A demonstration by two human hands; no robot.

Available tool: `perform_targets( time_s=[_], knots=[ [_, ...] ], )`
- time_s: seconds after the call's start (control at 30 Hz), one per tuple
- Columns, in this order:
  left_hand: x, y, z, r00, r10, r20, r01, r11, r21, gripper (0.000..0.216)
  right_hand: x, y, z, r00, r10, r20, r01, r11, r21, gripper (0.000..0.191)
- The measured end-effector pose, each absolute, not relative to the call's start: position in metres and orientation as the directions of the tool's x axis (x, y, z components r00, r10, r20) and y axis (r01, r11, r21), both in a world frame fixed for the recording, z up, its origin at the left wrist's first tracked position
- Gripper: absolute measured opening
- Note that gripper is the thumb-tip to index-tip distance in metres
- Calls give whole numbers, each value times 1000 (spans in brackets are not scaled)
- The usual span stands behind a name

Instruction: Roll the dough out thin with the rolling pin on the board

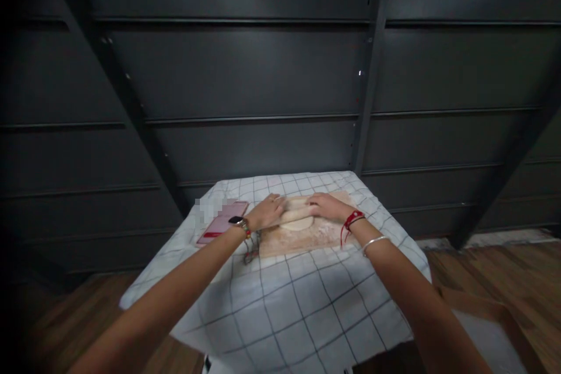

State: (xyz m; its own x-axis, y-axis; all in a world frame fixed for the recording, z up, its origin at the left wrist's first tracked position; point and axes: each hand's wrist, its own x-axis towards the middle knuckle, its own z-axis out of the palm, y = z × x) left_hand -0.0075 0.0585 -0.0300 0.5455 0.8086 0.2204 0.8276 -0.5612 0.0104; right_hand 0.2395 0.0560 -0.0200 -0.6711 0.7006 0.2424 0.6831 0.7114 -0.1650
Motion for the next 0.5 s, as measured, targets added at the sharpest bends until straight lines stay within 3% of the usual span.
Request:
perform_targets(
  time_s=[0.13, 0.3, 0.5],
  knots=[
    [-9, 70, -46, 515, 839, 178, 851, -525, 12, 38, 222, 84, -36, -528, 814, 242, 782, 577, -234, 56],
    [-14, 88, -42, 445, 891, 87, 892, -450, 44, 45, 204, 125, -45, -404, 909, 102, 891, 416, -182, 57],
    [-14, 89, -39, 422, 901, -104, 904, -409, 125, 53, 203, 118, -55, -374, 924, 80, 909, 382, -168, 59]
  ],
)
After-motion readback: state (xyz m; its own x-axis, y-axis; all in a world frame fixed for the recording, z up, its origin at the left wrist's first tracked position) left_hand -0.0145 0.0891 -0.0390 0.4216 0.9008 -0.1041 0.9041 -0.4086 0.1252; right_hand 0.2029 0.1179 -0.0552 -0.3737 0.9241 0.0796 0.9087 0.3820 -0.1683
